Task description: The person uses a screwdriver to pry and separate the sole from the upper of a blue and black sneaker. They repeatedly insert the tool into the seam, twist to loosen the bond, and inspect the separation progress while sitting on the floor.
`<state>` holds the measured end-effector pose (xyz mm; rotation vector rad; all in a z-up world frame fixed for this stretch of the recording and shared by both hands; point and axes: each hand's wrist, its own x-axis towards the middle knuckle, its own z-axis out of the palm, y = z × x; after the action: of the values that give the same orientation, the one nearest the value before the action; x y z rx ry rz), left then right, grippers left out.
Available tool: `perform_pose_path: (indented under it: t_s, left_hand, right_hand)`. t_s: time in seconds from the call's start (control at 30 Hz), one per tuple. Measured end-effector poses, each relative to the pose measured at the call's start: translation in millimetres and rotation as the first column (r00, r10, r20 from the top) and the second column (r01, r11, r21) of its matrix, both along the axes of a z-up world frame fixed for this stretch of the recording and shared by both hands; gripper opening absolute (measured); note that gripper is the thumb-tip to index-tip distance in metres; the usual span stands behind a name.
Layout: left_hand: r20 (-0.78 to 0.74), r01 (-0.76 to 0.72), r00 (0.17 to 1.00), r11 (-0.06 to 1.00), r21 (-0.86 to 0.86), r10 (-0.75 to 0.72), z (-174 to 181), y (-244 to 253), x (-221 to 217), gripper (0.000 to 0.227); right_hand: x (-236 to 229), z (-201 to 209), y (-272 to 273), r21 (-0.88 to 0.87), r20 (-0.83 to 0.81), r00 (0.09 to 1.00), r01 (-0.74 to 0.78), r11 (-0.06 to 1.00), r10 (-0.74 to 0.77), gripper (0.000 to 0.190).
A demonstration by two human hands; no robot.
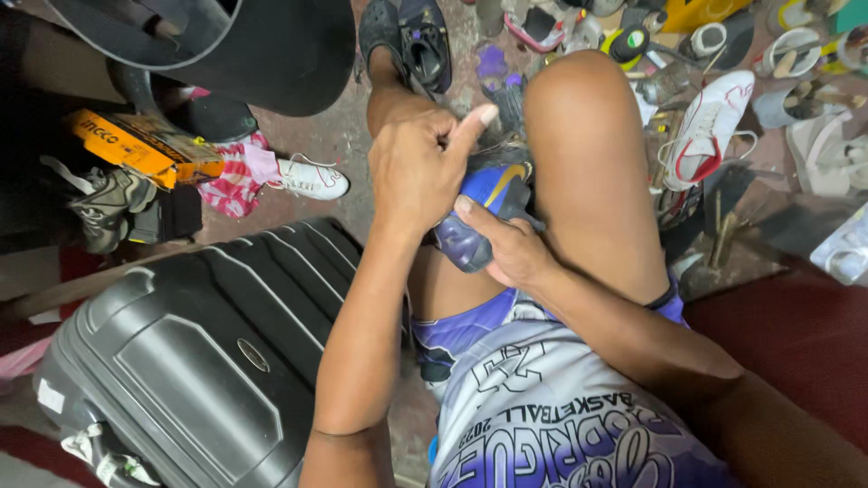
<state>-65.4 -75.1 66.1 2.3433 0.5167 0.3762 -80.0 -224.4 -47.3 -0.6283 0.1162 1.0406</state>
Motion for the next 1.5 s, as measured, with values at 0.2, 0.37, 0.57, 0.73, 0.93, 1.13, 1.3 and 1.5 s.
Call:
perform_pose_path:
  t_s: [0.2, 0.37, 0.57, 0.73, 0.93, 1.13, 1.3, 1.5]
  left_hand:
    - [-0.024, -0.010, 1.000, 0.994, -0.109, 0.008, -10, 14, 8, 0.046]
    - [0.021, -0.031, 0.999, 0.997, 0.071, 0.029, -23, 23, 13, 0.049]
    - [0.020, 0.070, 0.997, 0.967, 0.244, -0.077, -36, 39, 34, 0.057]
    - [-0.108, 0.091, 0.991, 0.986, 0.138, -0.076, -46, 52, 50, 0.062]
    - [-0.190, 0.041, 0.982, 0.983, 0.176, -0.007, -64, 60, 65, 0.067]
    - [-0.128, -0.127, 0.982, 0.988, 0.085, 0.137, -60, 51, 58, 0.068]
    - [-0.134, 0.006, 0.991, 0.998, 0.066, 0.003, -23, 38, 44, 0.066]
    - [0.187, 0.548, 0.836, 0.793, -0.265, -0.516, -8, 37, 28, 0.058]
  right_hand:
    - [-6, -23, -5, -0.117, 0.021, 0.996, -0.087, 0.989, 0.090, 0.031]
    - [2, -27, -17, -0.248, 0.461, 0.864, -0.096, 0.964, 0.205, 0.033]
    - [3, -9, -7, -0.187, -0.016, 0.989, -0.150, 0.971, 0.149, 0.027]
    - [4, -22, -8, -0.279, 0.923, 0.325, 0.194, 0.940, 0.207, 0.032]
    - [-1, -17, -18, -0.234, 0.141, 0.977, -0.123, 0.964, 0.159, 0.020]
    - [14, -30, -33, -0.555, 0.779, 0.337, -0.022, 0.832, 0.529, 0.036]
    - [43, -26, -6, -0.111, -0.071, 0.997, -0.016, 0.994, 0.008, 0.036]
    - [93, 15, -55, 0.013, 0.937, 0.338, 0.219, 0.976, -0.089, 0.064]
